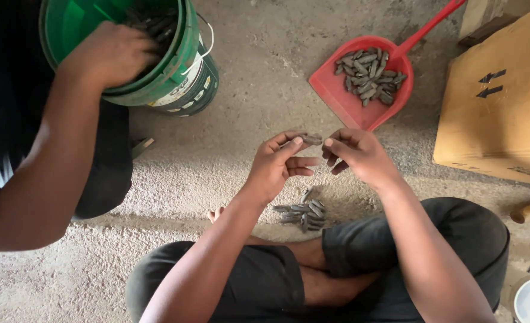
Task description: Sorting and inspecting automotive wheel weights on the floor.
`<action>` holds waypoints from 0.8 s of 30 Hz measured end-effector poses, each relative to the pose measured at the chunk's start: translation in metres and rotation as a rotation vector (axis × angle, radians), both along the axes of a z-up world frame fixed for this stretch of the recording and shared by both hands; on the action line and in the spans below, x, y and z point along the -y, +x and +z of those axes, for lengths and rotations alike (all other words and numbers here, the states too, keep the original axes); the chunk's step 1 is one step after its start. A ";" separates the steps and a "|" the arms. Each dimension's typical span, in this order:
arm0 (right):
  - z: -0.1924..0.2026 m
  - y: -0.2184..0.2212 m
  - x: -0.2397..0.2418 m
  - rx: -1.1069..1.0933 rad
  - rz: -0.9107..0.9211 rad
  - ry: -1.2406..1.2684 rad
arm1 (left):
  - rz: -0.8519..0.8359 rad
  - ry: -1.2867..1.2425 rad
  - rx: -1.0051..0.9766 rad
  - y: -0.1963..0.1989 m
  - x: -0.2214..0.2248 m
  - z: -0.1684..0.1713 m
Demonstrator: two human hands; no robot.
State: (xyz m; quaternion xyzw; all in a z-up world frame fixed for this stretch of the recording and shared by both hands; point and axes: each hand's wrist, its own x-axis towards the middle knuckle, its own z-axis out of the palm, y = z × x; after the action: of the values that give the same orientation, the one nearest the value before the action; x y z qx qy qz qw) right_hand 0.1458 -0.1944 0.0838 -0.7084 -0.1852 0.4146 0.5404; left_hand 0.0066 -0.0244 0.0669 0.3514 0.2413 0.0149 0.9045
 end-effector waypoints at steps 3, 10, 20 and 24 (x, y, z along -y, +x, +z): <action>0.012 -0.003 -0.002 -0.054 0.016 0.016 | 0.012 0.024 -0.009 -0.002 0.005 -0.003; 0.012 0.000 0.008 -0.144 -0.015 0.179 | -0.031 0.125 0.008 -0.003 0.007 0.013; 0.027 0.002 0.017 -0.164 0.033 0.372 | -0.060 0.201 0.087 -0.005 0.009 0.022; 0.029 0.002 0.019 -0.184 0.052 0.423 | -0.075 0.208 0.114 -0.006 0.009 0.021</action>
State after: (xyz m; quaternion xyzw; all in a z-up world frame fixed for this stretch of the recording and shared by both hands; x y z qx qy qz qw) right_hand 0.1478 -0.2136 0.1130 -0.5336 -0.2360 0.4433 0.6805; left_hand 0.0002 -0.0331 0.0878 0.4508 0.1736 0.0261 0.8752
